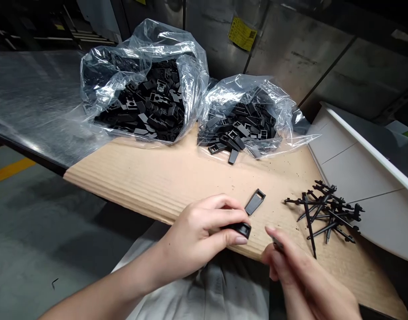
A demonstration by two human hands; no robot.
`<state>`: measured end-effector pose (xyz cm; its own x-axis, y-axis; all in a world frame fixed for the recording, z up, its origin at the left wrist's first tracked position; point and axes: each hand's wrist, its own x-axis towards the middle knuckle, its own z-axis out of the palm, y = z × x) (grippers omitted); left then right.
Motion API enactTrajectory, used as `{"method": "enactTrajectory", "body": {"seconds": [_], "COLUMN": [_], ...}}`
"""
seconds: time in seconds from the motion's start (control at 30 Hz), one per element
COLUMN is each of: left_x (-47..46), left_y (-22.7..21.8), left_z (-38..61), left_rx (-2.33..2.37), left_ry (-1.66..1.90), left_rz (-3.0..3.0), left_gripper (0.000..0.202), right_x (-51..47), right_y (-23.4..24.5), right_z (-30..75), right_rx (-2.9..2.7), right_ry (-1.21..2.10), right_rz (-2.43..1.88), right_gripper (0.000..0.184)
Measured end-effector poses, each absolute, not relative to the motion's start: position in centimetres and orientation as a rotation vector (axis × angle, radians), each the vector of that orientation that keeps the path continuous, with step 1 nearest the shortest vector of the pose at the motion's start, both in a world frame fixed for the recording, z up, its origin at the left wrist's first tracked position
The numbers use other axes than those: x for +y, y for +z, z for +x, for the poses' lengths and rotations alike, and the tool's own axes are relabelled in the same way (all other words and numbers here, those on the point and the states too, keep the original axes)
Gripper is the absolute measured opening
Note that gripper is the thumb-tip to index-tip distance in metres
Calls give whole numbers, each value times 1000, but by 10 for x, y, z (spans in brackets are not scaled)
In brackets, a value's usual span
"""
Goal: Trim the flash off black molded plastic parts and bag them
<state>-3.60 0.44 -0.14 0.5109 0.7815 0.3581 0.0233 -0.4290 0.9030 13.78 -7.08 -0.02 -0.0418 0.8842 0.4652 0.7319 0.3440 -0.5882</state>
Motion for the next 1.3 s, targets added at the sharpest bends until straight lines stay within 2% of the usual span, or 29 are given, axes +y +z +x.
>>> {"method": "enactTrajectory", "body": {"seconds": [0.13,0.43,0.67,0.83,0.97,1.1,1.3], "left_x": [3,4,7,6,6,2,-4], "left_y": [1,0,5,6,3,-3,-13], "left_z": [-37,-39,-40,-40,-40,-39,-34], "left_rx": [685,614,606,541,536,598,689], "left_ry": [983,976,899,860,903,1030,1298], "left_rz": [1782,1752,1616,1535,1572,1712,2001], "left_gripper": [11,17,9,16,16,22,25], "right_x": [-64,-60,-63,-61,-65,-73,-73], "right_y": [-7,-4,-11,-14,-9,-5,-8], "right_z": [141,135,125,123,125,121,115], "right_rx": [-2043,-2138,-1953,-1858,-1832,-1537,-1484], "right_ry": [207,141,44,-88,140,496,664], "right_rz": [-1324,-1394,-1377,-1405,-1406,-1592,-1667], "right_gripper": [32,23,25,28,28,15,23]}}
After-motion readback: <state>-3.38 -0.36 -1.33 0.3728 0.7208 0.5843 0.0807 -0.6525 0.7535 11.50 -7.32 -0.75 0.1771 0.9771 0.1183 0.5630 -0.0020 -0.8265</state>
